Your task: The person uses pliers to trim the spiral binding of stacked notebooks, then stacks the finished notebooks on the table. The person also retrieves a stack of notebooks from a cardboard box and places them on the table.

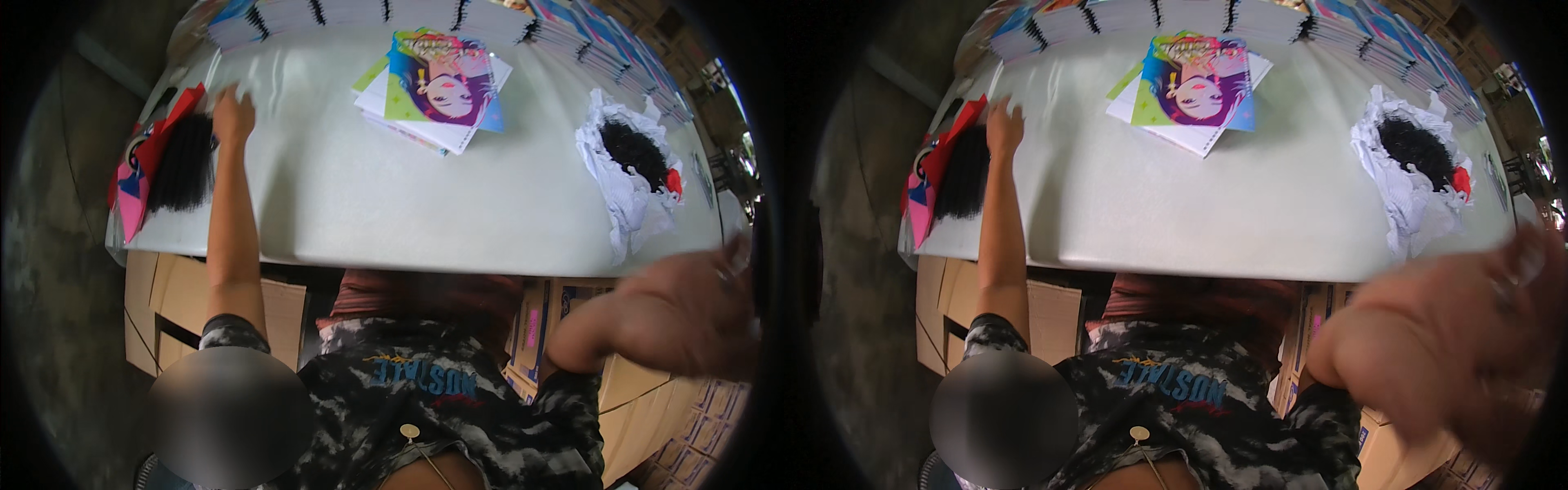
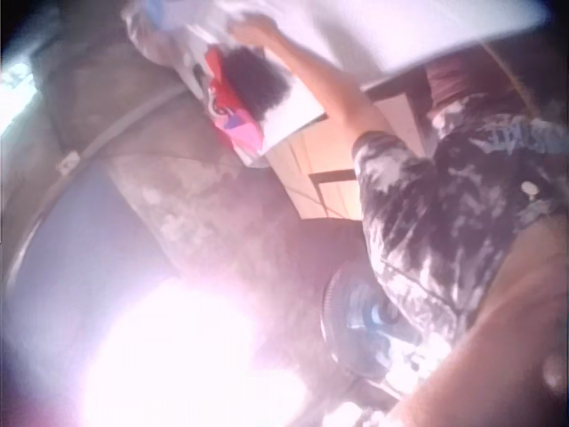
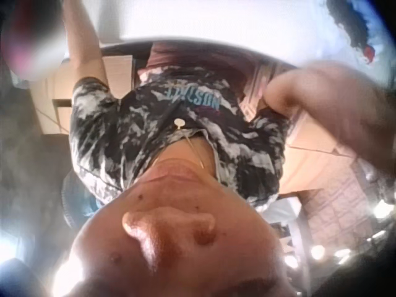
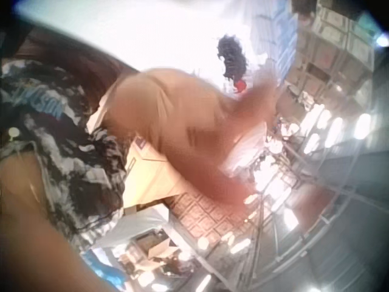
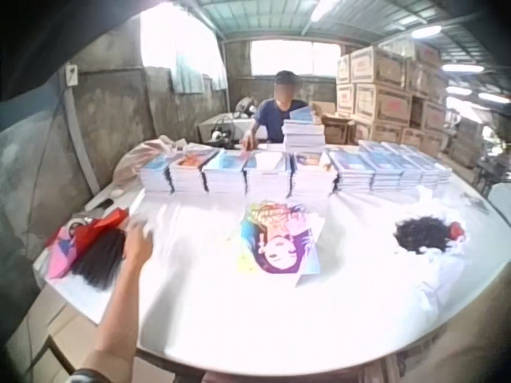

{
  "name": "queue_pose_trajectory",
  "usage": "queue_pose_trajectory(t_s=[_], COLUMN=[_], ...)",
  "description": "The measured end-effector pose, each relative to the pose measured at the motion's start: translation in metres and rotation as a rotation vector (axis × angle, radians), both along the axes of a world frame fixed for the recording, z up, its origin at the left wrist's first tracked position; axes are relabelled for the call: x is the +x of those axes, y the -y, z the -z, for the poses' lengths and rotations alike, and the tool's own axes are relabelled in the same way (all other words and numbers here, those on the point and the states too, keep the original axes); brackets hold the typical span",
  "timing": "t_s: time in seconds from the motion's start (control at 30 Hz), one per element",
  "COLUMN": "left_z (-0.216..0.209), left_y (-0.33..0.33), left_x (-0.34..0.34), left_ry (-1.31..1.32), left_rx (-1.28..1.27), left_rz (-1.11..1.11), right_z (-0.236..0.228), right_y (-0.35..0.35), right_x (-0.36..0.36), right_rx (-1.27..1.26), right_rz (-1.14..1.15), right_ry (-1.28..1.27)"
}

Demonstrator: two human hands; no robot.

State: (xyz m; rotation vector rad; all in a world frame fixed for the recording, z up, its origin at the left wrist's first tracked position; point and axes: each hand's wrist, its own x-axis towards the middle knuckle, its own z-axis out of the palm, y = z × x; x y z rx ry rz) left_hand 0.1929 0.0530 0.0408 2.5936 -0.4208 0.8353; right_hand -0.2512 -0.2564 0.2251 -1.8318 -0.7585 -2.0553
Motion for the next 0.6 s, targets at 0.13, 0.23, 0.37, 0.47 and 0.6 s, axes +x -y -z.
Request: queue_pose_trajectory(t_s=[0.13,0.23,0.37,0.47,0.6], left_z=[0.046,0.038,0.033,0.017,0.003], left_y=[-0.026,-0.009,-0.005,0.014,0.019], left_x=[-0.006,-0.016,-0.016,-0.019,-0.031], left_ry=[-0.221,-0.266,0.112,0.179,0.219], left_rx=[0.222,0.072,-0.172,-0.258,-0.245], left_rz=[-0.268,-0.164,-0.12,-0.051,0.014], right_z=[0.093,0.164,0.22,0.23,0.234], right_y=[-0.01,-0.012,-0.011,-0.004,-0.004], right_x=[0.052,0.077,0.118,0.153,0.176], right_rx=[0.4,0.533,0.363,0.473,0.49], right_rz=[0.054,0.274,0.544,0.483,0.545], right_ry=[-0.556,-1.254,-1.593,-1.602,-1.482])
